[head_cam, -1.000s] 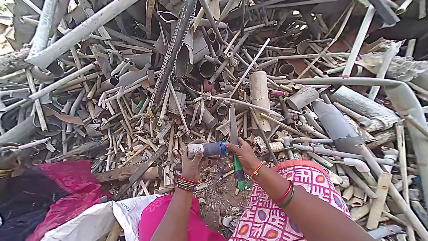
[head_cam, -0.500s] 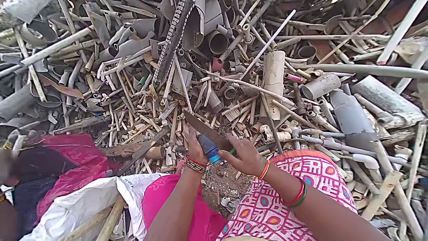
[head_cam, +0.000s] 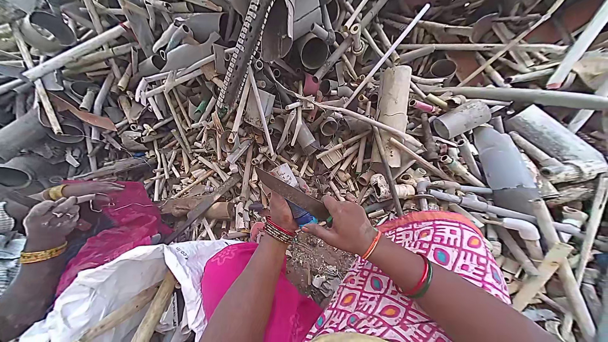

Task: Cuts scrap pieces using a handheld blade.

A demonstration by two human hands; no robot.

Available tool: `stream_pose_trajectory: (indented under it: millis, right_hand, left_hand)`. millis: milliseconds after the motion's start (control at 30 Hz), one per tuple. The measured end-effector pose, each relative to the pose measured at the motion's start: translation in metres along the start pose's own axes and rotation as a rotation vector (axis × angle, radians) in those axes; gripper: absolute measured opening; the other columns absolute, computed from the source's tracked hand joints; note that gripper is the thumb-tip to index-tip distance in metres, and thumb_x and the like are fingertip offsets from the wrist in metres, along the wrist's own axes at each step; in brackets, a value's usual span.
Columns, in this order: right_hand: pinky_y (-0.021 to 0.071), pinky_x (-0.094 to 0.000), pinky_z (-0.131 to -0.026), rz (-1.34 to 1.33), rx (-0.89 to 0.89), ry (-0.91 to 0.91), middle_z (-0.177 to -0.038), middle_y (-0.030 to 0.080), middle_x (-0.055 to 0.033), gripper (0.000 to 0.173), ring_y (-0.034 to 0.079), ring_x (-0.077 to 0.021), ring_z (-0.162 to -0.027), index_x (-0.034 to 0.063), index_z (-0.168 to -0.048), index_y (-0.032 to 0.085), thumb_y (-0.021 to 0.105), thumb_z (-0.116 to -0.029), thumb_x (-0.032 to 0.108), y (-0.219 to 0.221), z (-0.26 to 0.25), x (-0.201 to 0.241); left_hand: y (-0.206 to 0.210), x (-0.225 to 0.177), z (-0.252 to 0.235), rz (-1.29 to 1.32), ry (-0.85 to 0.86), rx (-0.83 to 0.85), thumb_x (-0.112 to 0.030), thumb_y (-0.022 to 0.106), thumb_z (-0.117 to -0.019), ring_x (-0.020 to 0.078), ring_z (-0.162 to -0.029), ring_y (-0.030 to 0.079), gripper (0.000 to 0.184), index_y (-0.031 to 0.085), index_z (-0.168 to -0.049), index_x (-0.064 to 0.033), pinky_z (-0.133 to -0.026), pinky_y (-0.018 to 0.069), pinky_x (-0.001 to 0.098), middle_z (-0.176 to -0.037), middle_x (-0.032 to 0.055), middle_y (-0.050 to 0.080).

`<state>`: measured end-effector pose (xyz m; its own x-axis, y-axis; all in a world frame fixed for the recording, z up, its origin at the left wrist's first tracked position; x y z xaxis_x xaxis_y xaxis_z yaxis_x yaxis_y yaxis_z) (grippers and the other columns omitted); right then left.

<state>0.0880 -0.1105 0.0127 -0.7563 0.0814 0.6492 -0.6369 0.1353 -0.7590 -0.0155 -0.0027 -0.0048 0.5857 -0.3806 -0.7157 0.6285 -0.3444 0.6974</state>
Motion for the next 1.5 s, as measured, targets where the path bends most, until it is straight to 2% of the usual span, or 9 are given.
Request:
stream_pose_trajectory:
  millis: [67, 233, 400, 500, 600, 867, 1200, 1367, 1500]
  right_hand:
    - [0.0504, -0.0535, -0.059, 0.025, -0.053, -0.028, -0.072, 0.064, -0.0181, 0.068, 0.068, -0.0381, -0.069, -0.0057, -0.098, 0.064, 0.061, -0.0918, 0.061, 0.003, 0.002, -0.002]
    - [0.0469, -0.0469, -0.047, 0.074, -0.324, -0.133, -0.064, 0.062, -0.0145, 0.061, 0.065, -0.033, -0.056, -0.0035, -0.086, 0.065, 0.065, -0.0868, 0.057, 0.015, 0.006, -0.002]
    - [0.0505, -0.0516, -0.056, 0.092, -0.133, -0.018, -0.073, 0.066, -0.0183, 0.062, 0.07, -0.0381, -0.068, -0.0047, -0.097, 0.065, 0.063, -0.0921, 0.057, 0.005, 0.007, 0.007]
    - [0.0517, -0.0537, -0.061, 0.112, -0.038, 0.042, -0.077, 0.067, -0.0199, 0.064, 0.071, -0.0404, -0.074, -0.005, -0.102, 0.064, 0.061, -0.0941, 0.058, 0.001, 0.005, 0.01]
    - [0.0521, -0.0546, -0.064, 0.114, 0.022, 0.075, -0.078, 0.068, -0.0207, 0.068, 0.071, -0.0414, -0.078, -0.0055, -0.103, 0.064, 0.058, -0.095, 0.062, 0.0, 0.002, 0.01]
    - [0.0513, -0.0547, -0.063, 0.117, 0.048, 0.035, -0.074, 0.066, -0.0204, 0.068, 0.071, -0.0416, -0.075, -0.0057, -0.099, 0.065, 0.056, -0.0967, 0.062, 0.0, -0.001, 0.004]
    - [0.051, -0.0558, -0.068, 0.096, 0.157, 0.028, -0.079, 0.067, -0.0218, 0.066, 0.07, -0.0419, -0.082, -0.0061, -0.102, 0.064, 0.051, -0.1011, 0.059, -0.003, -0.003, 0.003]
    - [0.0474, -0.0492, -0.049, 0.126, -0.149, -0.215, -0.062, 0.061, -0.0157, 0.055, 0.067, -0.036, -0.059, -0.0019, -0.084, 0.064, 0.056, -0.0984, 0.05, 0.012, 0.002, -0.003]
    - [0.0433, -0.0408, -0.043, 0.07, -0.452, -0.305, -0.058, 0.058, -0.0107, 0.063, 0.061, -0.0258, -0.049, -0.0009, -0.079, 0.063, 0.057, -0.0905, 0.061, 0.011, 0.004, -0.011]
  left_hand:
    - [0.002, 0.0, 0.001, -0.011, -0.023, -0.008, -0.054, 0.012, -0.1082, 0.0055, -0.061, 0.068, 0.067, 0.064, -0.084, -0.0177, -0.059, 0.0584, 0.022, -0.068, -0.0023, 0.069]
    - [-0.003, 0.003, -0.002, 0.031, -0.066, 0.094, -0.065, 0.023, -0.1039, 0.0083, -0.063, 0.066, 0.066, 0.065, -0.091, -0.0155, -0.06, 0.0572, 0.0235, -0.072, -0.0008, 0.067]
    - [-0.005, 0.003, -0.003, 0.069, -0.078, 0.116, -0.061, 0.024, -0.1059, 0.0092, -0.061, 0.066, 0.06, 0.06, -0.101, -0.0136, -0.058, 0.0578, 0.0244, -0.07, -0.0009, 0.066]
    - [-0.006, 0.004, -0.003, 0.088, -0.08, 0.099, -0.06, 0.029, -0.1056, 0.0101, -0.06, 0.067, 0.06, 0.063, -0.098, -0.0121, -0.058, 0.0585, 0.025, -0.069, 0.0005, 0.067]
    - [-0.003, 0.004, -0.001, 0.051, -0.065, 0.026, -0.058, 0.015, -0.1073, 0.0101, -0.058, 0.066, 0.066, 0.06, -0.096, -0.0109, -0.056, 0.058, 0.0245, -0.067, 0.0009, 0.066]
    - [-0.005, 0.006, 0.0, 0.011, -0.026, 0.103, -0.057, 0.019, -0.1077, 0.0084, -0.06, 0.067, 0.065, 0.064, -0.094, -0.0117, -0.059, 0.0588, 0.0239, -0.07, 0.0005, 0.068]
    - [-0.003, 0.006, 0.004, -0.057, -0.072, 0.017, -0.055, 0.011, -0.1078, 0.0057, -0.06, 0.065, 0.064, 0.061, -0.098, -0.0151, -0.058, 0.0572, 0.0217, -0.071, -0.0019, 0.066]
    - [-0.005, 0.005, 0.0, -0.013, -0.153, 0.086, -0.065, 0.02, -0.1047, 0.0062, -0.06, 0.065, 0.064, 0.061, -0.094, -0.0165, -0.057, 0.0565, 0.0213, -0.069, -0.0016, 0.066]
    - [0.0, -0.001, 0.0, 0.026, -0.095, 0.043, -0.064, 0.023, -0.1045, 0.0084, -0.059, 0.065, 0.065, 0.064, -0.093, -0.0147, -0.057, 0.0566, 0.0237, -0.069, -0.0008, 0.066]
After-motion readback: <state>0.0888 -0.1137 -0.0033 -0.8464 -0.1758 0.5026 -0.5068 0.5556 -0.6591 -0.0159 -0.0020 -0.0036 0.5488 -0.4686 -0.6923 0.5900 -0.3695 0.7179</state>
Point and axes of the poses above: each hand's wrist, its own z-axis away from the middle knuckle, its own y-axis out of the palm, x = y × z, the point moved 1 cm from there along -z, towards the middle knuckle
